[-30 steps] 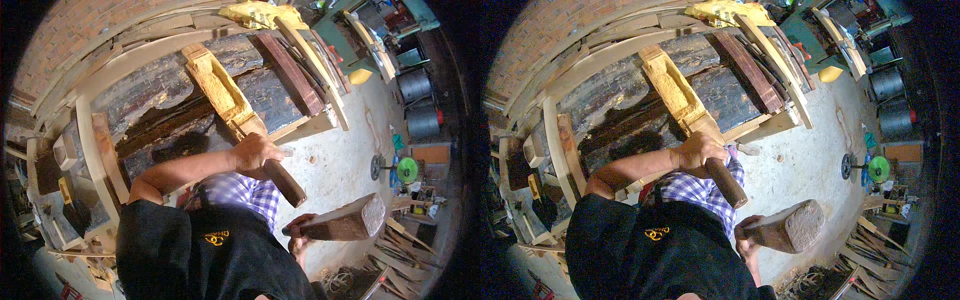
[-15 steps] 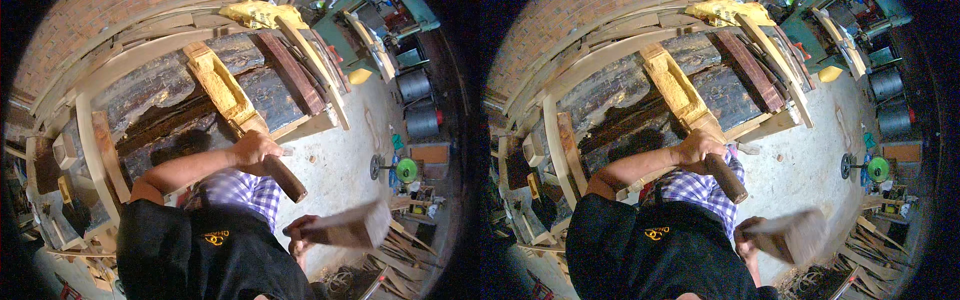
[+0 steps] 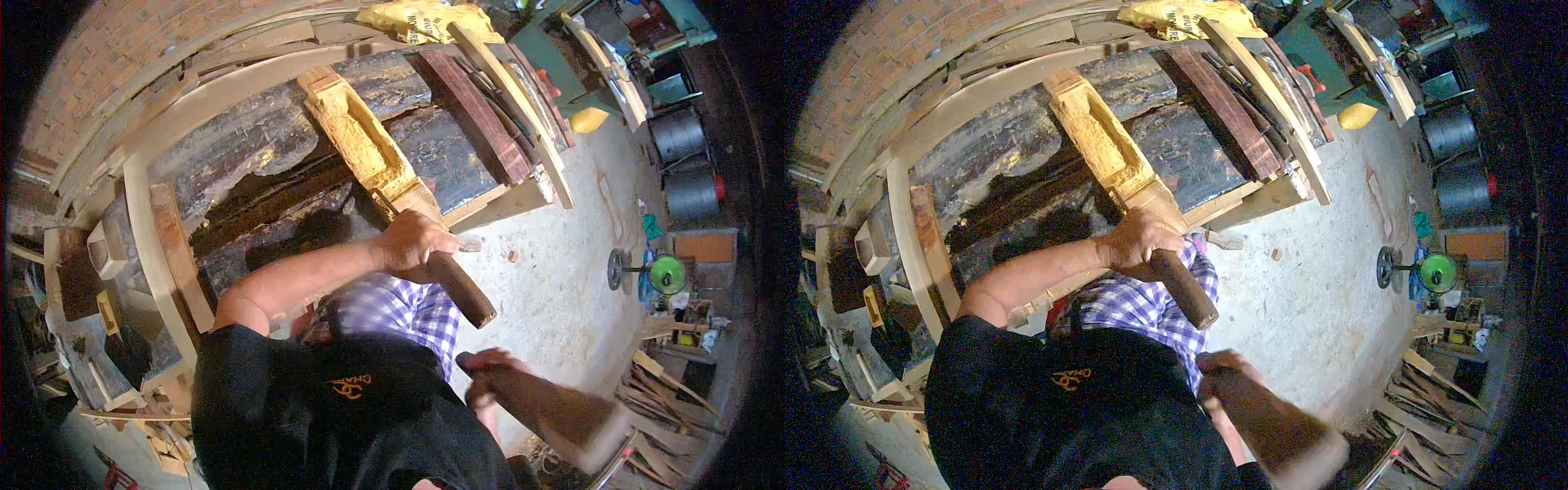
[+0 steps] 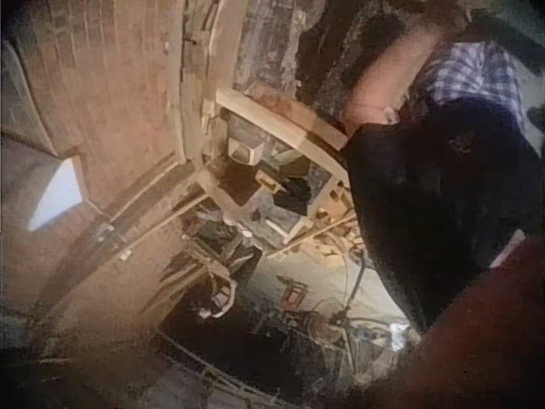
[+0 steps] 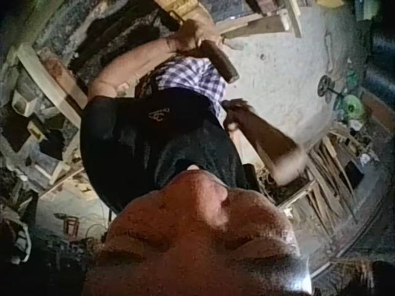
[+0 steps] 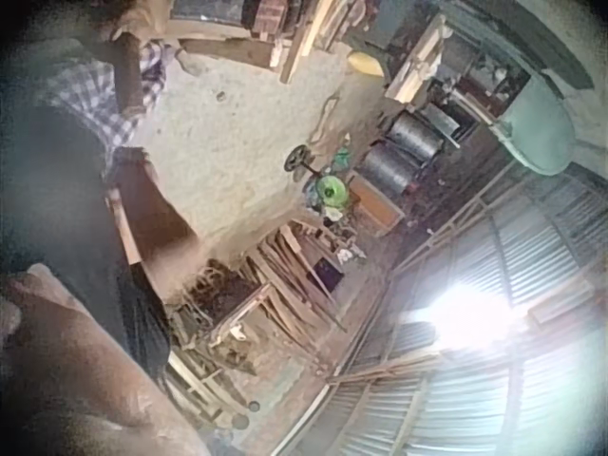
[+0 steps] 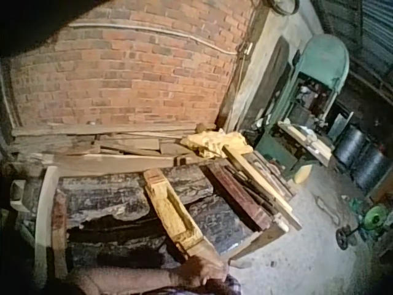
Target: The person cuts a piece of wood with a small hand saw, then carves the wooden piece using a chisel and a wooden mallet.
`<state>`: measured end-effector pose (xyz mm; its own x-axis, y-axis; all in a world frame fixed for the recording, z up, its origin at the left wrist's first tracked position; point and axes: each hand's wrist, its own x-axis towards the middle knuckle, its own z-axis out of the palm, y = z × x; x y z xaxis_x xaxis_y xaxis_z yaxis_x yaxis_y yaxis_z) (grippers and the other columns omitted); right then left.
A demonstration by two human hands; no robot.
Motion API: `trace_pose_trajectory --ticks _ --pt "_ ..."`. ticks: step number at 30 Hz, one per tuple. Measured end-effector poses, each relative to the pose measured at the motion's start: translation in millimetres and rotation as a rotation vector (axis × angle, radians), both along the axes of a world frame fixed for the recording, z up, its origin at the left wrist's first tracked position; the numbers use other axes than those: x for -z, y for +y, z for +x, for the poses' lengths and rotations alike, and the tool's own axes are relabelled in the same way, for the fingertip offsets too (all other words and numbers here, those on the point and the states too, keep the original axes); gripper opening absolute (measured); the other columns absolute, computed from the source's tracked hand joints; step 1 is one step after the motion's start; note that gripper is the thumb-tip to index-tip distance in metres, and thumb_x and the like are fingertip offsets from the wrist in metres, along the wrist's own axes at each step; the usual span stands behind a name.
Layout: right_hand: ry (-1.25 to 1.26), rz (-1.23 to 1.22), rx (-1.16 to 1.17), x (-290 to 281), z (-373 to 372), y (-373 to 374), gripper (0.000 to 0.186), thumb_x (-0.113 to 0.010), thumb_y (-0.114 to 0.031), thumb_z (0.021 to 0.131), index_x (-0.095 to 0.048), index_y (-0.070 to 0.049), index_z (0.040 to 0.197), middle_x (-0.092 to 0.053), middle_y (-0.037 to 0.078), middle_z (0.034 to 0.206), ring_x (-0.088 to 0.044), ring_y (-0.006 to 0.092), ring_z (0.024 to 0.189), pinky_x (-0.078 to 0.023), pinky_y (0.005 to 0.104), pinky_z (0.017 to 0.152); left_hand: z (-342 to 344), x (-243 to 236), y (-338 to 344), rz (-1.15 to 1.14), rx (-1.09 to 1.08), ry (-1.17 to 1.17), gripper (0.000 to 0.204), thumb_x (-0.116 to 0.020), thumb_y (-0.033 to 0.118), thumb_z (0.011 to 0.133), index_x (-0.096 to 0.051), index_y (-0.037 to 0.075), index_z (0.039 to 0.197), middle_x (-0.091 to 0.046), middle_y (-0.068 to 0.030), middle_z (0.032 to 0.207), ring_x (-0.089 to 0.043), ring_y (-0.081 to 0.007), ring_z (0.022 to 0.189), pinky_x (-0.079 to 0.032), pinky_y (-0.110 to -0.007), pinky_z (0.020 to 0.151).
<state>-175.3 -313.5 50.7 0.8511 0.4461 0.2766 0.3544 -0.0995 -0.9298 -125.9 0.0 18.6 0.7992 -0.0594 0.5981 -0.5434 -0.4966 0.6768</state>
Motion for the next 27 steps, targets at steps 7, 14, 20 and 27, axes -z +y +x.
trace_pose_trajectory --ticks 7,14,20,27 --pt "0.173 -0.091 0.296 3 2 7 0.029 -0.064 -0.003 0.078 -0.046 -0.002 0.101 -0.055 0.005 0.074 -0.057 0.0145 0.058 -0.048 0.0268 0.053 8 -16 3 0.117 -0.05 0.039 0.022 -0.07 0.029 0.06 -0.061 0.015 0.074 -0.061 -0.006 0.066 -0.063 -0.029 0.064 -0.047 -0.04 0.056" --pt "0.147 0.03 0.269 -19 -11 5 0.03 -0.062 -0.003 0.079 -0.046 0.001 0.104 -0.055 0.007 0.071 -0.056 0.015 0.056 -0.047 0.0273 0.053 0 -24 -12 0.128 0.041 -0.125 0.019 -0.057 0.015 0.076 -0.072 0.014 0.088 -0.07 -0.0102 0.079 -0.068 -0.0258 0.068 -0.053 -0.035 0.059" --pt "0.178 -0.138 0.214 4 -18 -12 0.035 -0.066 0.002 0.075 -0.047 0.0 0.104 -0.056 0.007 0.074 -0.058 0.016 0.058 -0.048 0.0285 0.052 0 -13 -6 0.145 -0.025 -0.002 0.026 -0.073 0.029 0.058 -0.064 0.012 0.077 -0.062 -0.0089 0.068 -0.063 -0.0301 0.065 -0.049 -0.04 0.057" --pt "0.145 -0.146 0.235 8 -14 -9 0.037 -0.067 0.003 0.074 -0.047 -0.001 0.105 -0.056 0.006 0.074 -0.058 0.0157 0.06 -0.049 0.0288 0.053 4 -14 -3 0.077 -0.022 0.053 0.027 -0.074 0.031 0.057 -0.062 0.012 0.073 -0.06 -0.0086 0.065 -0.063 -0.0308 0.064 -0.049 -0.04 0.056"
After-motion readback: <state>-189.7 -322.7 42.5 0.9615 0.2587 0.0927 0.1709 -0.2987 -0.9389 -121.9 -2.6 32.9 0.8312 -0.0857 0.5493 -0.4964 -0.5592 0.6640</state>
